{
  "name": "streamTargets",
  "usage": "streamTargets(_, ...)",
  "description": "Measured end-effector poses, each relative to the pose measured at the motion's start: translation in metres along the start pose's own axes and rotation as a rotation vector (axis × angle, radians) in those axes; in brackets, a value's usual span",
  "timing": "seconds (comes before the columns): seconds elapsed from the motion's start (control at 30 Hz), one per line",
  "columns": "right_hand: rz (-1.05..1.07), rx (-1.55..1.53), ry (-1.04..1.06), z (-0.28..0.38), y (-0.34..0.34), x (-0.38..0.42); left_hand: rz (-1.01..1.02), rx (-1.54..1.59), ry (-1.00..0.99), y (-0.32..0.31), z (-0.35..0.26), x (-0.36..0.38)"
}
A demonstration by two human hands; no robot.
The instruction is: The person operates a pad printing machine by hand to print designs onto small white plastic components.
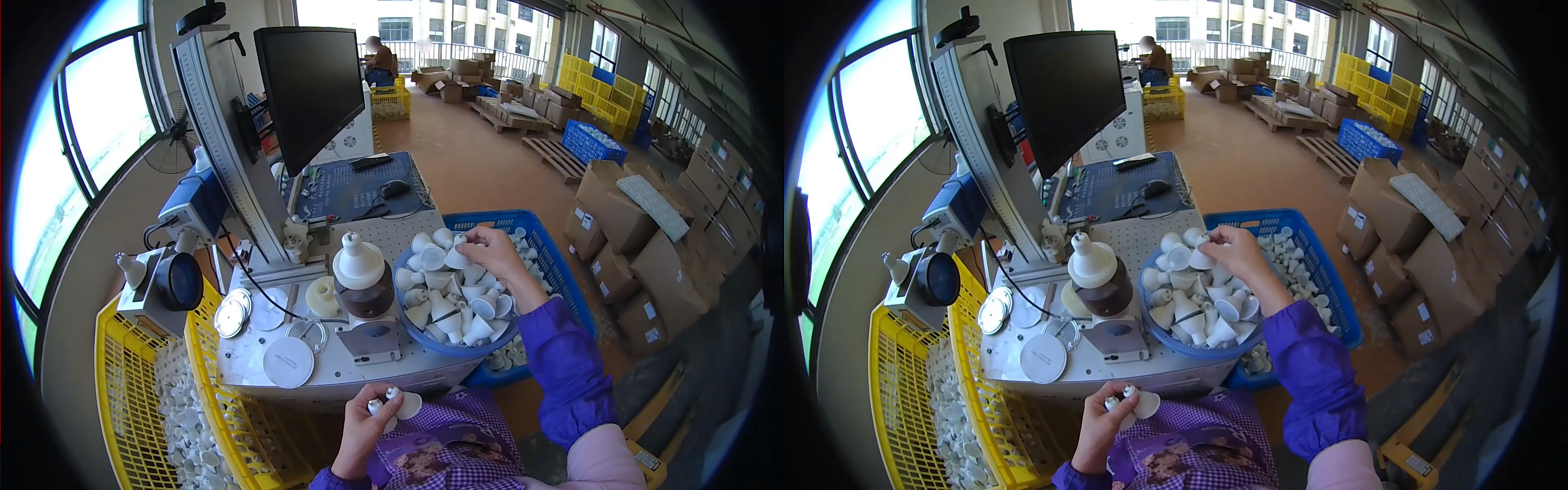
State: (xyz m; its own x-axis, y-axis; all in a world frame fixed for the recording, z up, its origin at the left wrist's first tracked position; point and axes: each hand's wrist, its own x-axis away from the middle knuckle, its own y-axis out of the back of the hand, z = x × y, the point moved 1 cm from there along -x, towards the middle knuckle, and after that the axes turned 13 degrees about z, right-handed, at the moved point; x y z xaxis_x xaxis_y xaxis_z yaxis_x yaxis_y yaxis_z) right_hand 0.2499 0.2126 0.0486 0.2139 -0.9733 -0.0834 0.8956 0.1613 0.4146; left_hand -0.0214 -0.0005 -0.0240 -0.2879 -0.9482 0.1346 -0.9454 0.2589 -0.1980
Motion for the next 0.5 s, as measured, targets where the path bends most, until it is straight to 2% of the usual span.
streamTargets(0.3,0.085,-0.336,0.258,0.029,-0.013,0.034,0.062,0.011,-0.06,-0.009,-0.005,0.0)
streamTargets(0.5,0.093,-0.404,0.285,0.031,-0.024,0.046,0.046,-0.024,-0.054,-0.012,-0.016,0.006)
